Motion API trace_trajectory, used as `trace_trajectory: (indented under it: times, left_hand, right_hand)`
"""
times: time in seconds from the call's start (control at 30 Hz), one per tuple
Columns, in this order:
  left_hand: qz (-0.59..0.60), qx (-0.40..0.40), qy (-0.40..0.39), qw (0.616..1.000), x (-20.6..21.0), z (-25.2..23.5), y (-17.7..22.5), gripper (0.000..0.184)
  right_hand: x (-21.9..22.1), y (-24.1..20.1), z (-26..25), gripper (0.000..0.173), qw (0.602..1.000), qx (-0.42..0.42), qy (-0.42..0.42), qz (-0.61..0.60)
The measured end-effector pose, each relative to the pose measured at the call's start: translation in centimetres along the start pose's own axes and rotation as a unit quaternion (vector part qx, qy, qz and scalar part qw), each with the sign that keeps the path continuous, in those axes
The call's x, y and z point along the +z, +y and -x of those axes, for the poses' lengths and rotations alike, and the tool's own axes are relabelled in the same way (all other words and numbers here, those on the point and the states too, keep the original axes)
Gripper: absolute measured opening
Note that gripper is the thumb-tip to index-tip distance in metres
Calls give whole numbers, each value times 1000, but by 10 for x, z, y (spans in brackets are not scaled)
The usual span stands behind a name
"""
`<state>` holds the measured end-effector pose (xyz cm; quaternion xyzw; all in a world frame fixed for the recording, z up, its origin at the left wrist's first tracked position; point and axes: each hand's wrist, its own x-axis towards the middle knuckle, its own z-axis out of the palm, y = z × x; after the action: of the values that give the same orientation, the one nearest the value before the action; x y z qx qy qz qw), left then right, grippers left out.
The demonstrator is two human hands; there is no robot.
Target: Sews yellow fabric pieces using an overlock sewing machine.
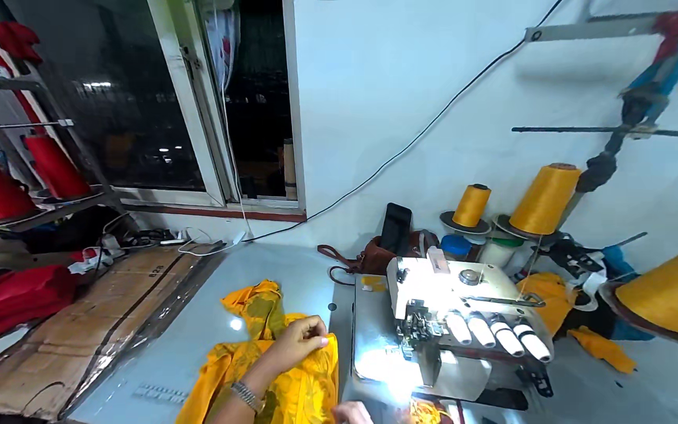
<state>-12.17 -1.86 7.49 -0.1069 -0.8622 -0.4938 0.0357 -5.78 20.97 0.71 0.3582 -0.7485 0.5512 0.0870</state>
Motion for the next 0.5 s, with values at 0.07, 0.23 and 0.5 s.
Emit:
trace_trajectory:
  times: [0.07,0.23,0.5]
  left_hand:
    - [79,36,-11,996,-11,11,18,10]
    - [154,39,-18,987,-23,34,52,19]
    - [133,35,-7,990,-16,53,67,18]
  right_hand:
    - [4,-19,-14,25,997,-42,55,28]
    - [19,-40,-53,45,985,-49,162,14]
    - [21,-48,-56,20,980,-6,169,-109]
